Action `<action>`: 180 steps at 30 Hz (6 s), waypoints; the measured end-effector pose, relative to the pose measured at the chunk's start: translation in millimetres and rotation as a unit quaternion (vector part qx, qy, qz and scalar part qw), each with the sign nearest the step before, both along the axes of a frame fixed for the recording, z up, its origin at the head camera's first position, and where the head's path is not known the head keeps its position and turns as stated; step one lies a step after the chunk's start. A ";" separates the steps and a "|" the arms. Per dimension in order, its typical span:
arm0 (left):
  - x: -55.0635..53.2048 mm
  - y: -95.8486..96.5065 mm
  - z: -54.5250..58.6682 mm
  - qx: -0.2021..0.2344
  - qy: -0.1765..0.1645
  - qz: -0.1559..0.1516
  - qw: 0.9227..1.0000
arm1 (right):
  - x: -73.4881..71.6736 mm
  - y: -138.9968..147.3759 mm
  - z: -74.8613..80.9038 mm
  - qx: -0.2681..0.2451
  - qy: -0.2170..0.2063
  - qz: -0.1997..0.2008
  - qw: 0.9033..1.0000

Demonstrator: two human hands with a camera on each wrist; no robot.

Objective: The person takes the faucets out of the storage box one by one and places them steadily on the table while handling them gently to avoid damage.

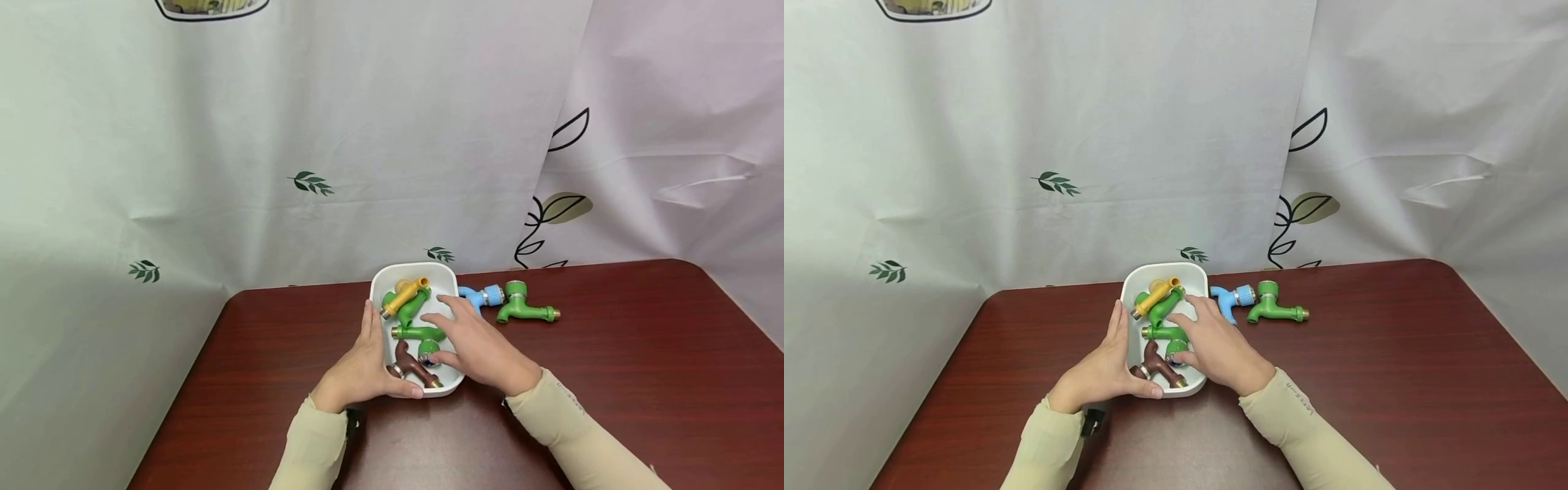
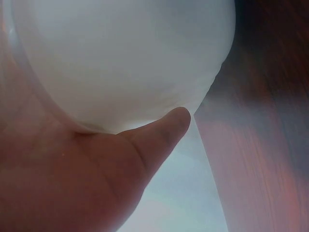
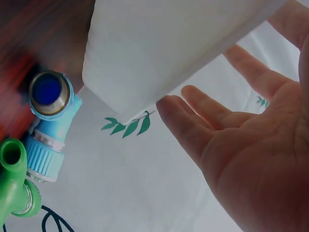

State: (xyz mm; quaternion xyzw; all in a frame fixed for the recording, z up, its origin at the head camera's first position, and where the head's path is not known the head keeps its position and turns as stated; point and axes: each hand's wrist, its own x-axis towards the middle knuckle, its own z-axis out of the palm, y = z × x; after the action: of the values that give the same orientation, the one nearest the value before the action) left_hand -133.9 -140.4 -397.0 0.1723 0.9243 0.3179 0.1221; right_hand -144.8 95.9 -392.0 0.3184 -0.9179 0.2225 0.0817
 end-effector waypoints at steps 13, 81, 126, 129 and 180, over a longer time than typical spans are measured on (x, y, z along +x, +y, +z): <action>-0.2 0.5 -0.7 -0.001 0.003 0.000 1.000 | -0.8 -4.8 -7.4 0.014 0.031 0.068 0.997; -0.5 0.8 0.1 0.000 -0.002 0.007 1.000 | -6.4 -22.0 -11.3 0.111 0.024 0.059 0.992; -1.6 2.2 -0.5 0.003 0.006 0.002 1.000 | -10.8 -17.0 -14.9 0.054 0.027 0.065 0.996; -1.8 2.1 -0.5 0.003 0.005 0.002 1.000 | -10.6 -16.6 -13.8 0.053 0.031 0.062 0.996; -1.3 0.7 -0.2 0.008 -0.001 0.002 1.000 | -2.7 -4.1 11.5 -0.026 0.085 0.028 0.996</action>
State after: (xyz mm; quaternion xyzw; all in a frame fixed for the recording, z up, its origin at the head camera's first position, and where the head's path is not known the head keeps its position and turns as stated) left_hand -135.2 -139.7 -397.2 0.1712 0.9219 0.3259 0.1209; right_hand -147.6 91.8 -380.6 0.3594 -0.8923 0.2205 0.1614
